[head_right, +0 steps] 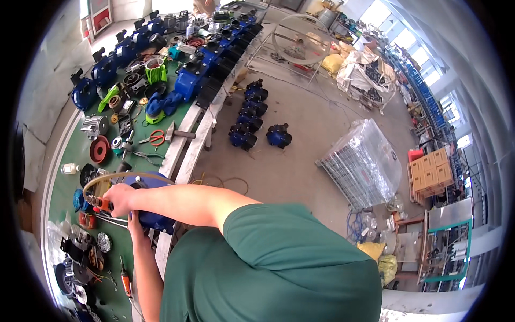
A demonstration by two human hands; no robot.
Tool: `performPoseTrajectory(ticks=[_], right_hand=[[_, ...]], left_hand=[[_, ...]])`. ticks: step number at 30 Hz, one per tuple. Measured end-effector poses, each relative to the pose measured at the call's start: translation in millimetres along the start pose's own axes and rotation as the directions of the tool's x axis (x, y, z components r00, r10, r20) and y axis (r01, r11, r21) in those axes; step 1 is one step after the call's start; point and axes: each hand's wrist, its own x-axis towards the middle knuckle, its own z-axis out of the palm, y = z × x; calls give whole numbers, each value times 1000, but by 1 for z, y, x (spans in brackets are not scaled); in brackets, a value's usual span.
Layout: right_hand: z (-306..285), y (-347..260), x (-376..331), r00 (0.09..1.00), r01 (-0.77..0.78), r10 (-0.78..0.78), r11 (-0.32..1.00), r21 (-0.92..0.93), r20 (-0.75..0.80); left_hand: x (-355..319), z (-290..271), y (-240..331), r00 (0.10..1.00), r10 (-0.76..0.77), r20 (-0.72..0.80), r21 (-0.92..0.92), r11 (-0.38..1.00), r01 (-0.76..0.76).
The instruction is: The person fastens screws onto a pump housing using a pneumatic screwdriver. They then rearrange pump assemblies on the workbench and align pump casings and motor components together by hand.
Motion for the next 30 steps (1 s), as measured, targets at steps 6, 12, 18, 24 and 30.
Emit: performPoseTrajectory(ticks=[6,12,18,24,30], right_hand=[[5,14,2,998,55,-56,997,-48,-17],[1,12,1,997,79,-79,997,-9,-8],[-2,13,-1,993,119,-120,990,-76,-6],[-6,3,-8,981,175,-156,968,179,-115],[-97,-14,-72,854,403,-110,760,511,-509]], left_hand=[[-11,8,12,997,-53,-54,55,997,56],[1,-4,0,999,-34,-24,103,994,36],[15,-11,-9,998,44,37,120,992,-48],[-18,4,17,998,20,-68,66,998,-16],[-17,12,23,999,35,31,113,993,-39]])
